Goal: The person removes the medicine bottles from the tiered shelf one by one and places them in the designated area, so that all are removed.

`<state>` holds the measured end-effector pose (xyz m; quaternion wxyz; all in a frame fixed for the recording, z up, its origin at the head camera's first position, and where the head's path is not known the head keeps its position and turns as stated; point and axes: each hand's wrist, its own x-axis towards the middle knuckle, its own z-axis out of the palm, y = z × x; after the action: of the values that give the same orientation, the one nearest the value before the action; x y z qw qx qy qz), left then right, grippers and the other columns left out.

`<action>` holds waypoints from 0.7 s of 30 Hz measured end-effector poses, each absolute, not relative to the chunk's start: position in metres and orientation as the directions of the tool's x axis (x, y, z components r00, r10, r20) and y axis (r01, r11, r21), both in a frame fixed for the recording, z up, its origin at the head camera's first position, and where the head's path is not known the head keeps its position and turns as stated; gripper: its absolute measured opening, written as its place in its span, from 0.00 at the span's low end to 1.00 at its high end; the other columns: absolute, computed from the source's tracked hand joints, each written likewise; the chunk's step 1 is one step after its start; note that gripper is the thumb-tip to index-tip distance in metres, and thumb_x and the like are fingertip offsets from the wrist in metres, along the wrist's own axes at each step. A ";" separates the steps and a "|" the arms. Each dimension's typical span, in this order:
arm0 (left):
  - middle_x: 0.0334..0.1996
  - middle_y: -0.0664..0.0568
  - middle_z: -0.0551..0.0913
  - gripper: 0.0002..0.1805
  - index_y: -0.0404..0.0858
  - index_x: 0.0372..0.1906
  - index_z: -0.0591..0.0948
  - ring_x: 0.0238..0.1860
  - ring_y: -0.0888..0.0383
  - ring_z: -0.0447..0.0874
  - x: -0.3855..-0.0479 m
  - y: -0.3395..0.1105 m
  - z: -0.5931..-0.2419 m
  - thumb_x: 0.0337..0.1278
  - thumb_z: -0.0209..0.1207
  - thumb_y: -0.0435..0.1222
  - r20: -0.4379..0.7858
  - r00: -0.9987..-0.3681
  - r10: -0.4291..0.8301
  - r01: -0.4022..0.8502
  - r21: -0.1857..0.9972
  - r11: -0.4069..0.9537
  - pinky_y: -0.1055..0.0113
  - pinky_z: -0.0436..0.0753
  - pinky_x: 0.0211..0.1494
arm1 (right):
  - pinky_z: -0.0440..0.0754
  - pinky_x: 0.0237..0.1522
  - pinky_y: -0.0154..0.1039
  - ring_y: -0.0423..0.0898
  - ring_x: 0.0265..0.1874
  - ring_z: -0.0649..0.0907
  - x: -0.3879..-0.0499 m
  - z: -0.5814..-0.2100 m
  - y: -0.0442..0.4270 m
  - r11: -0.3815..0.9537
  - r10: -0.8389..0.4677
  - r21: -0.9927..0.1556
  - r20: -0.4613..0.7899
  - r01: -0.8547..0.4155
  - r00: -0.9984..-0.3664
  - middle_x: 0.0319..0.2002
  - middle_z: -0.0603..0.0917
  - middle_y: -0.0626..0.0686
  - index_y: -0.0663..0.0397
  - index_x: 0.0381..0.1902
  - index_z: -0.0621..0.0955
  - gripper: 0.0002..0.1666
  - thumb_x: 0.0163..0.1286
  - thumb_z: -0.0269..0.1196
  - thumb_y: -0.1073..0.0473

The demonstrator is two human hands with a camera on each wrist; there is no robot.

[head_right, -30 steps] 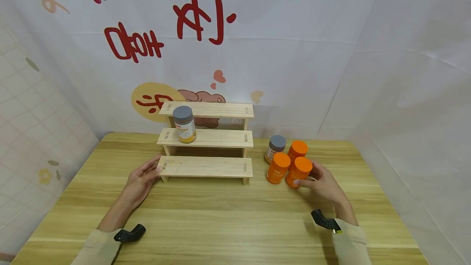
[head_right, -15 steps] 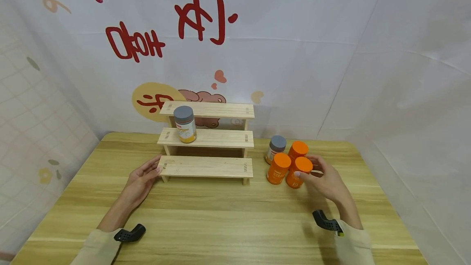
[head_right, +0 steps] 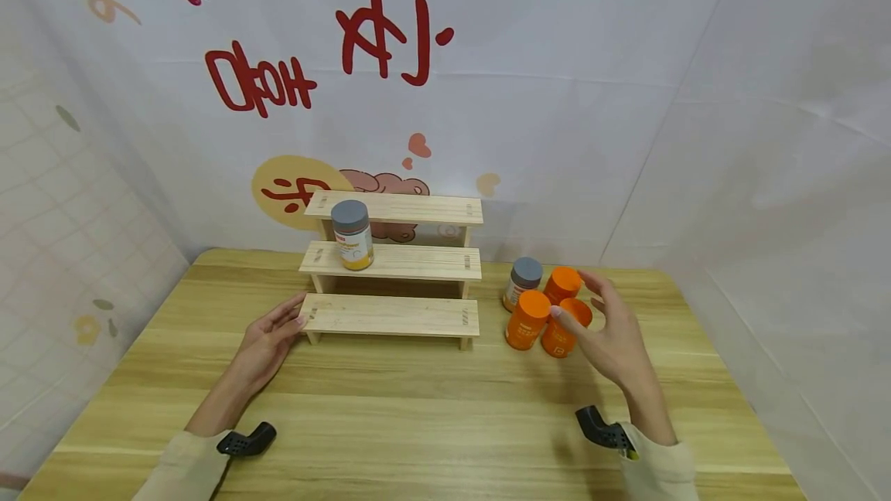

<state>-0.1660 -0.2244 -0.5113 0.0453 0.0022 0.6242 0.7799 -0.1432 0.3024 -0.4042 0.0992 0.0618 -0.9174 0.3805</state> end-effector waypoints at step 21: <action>0.52 0.59 0.74 0.37 0.32 0.80 0.59 0.54 0.70 0.75 -0.167 -0.224 -0.510 0.71 0.59 0.28 -0.071 -0.995 0.063 -0.083 0.973 -0.215 0.80 0.80 0.55 | 0.73 0.67 0.28 0.61 0.67 0.77 -0.138 -0.408 0.250 0.653 -0.141 -0.659 0.379 -0.373 -0.915 0.70 0.75 0.57 0.35 0.79 0.65 0.46 0.68 0.72 0.55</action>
<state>-0.1665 -0.2241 -0.5103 0.0468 -0.0080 0.6246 0.7795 -0.1382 0.2501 -0.4076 0.1486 0.1431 -0.8970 0.3909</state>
